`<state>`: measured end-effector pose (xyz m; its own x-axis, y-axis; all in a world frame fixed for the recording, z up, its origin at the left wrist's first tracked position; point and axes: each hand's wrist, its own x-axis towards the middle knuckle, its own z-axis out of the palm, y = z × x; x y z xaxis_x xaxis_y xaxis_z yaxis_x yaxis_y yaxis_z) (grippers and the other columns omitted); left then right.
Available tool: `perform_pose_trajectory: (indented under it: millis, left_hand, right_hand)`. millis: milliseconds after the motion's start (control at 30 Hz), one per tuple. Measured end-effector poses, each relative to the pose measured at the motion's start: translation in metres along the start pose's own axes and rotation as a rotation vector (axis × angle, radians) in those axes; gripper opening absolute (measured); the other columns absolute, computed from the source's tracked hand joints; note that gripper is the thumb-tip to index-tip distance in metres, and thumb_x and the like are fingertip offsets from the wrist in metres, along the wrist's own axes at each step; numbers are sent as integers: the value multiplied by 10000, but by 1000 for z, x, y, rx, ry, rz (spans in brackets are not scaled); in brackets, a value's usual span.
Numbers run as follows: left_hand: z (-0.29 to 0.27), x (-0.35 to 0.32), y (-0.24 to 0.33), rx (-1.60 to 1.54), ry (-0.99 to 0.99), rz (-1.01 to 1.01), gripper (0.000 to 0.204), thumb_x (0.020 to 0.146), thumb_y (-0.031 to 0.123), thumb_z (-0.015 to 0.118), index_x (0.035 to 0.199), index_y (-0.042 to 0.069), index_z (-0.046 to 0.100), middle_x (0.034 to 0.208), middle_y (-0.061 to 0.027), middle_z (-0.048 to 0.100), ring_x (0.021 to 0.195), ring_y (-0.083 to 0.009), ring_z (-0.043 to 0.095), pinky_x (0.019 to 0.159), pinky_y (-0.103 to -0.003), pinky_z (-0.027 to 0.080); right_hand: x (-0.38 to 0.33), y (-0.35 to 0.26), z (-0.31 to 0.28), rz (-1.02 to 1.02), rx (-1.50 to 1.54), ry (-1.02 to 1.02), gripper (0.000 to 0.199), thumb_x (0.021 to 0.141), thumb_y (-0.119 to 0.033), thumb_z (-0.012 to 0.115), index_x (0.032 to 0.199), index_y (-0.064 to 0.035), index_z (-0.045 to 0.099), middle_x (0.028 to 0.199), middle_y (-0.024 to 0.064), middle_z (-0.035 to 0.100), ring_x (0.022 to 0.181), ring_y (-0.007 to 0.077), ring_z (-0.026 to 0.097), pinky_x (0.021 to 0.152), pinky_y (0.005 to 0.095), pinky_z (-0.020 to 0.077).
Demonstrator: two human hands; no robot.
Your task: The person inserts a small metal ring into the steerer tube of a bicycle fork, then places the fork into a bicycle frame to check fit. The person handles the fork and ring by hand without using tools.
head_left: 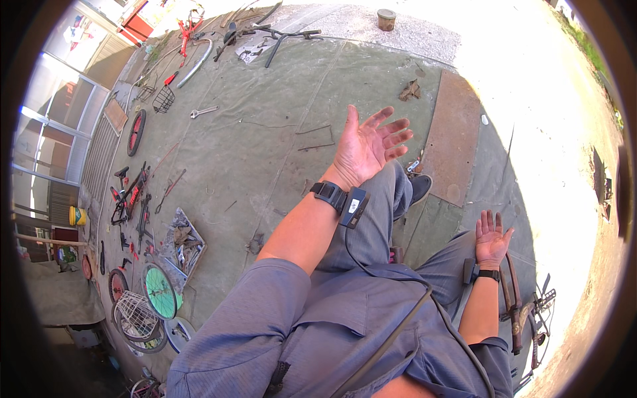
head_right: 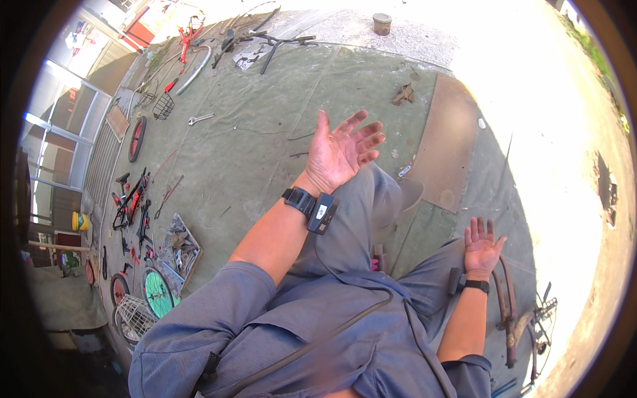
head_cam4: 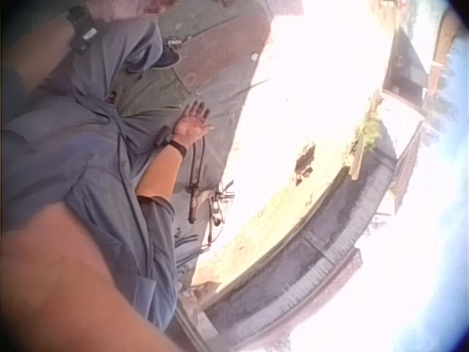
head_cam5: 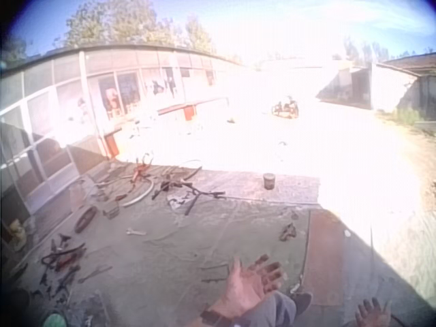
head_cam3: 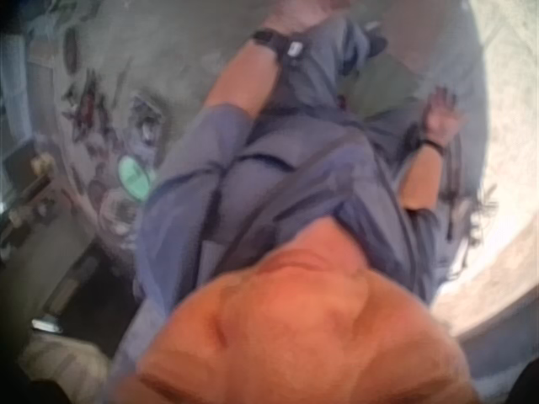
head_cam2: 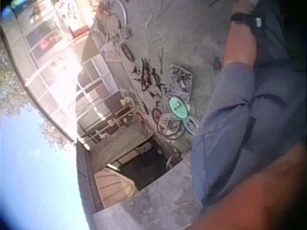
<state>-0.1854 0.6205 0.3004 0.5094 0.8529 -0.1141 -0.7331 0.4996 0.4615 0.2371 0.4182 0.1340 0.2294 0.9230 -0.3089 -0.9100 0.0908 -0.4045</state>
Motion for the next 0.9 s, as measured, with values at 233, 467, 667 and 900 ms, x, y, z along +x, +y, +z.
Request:
perform_pose_trajectory:
  millis: [233,467,667,900]
  left_hand:
    - [-1,1,-1,-7,-4,0,875,964,829,293,1385,113,568,1334,-178,630,1197,-325,636,899,-418,570]
    - [-1,1,-1,-8,-13,1,877,960,829,313,1393,107,556,1332,-182,630,1192,-324,639,894,-414,571]
    - [0,0,-1,3,-2,3,877,957,832,320,1393,108,553,1328,-182,634,1188,-322,642,894,-412,571]
    - [1,0,-1,6,5,1,876,957,833,320,1390,109,555,1328,-182,635,1193,-323,641,897,-413,570]
  right_hand:
    - [-1,0,3,-2,7,37,703,1022,-643,478,1426,-69,512,1485,220,541,1415,403,488,1109,575,465]
    - [-1,0,4,1,2,26,700,1023,-641,477,1428,-70,509,1490,217,535,1411,400,492,1107,578,465]
    - [-2,0,5,-3,-4,35,701,1025,-637,476,1432,-66,500,1488,216,534,1412,399,490,1106,577,467]
    - [-3,1,6,-6,-8,50,701,1026,-637,475,1431,-65,500,1483,214,538,1411,397,491,1107,571,469]
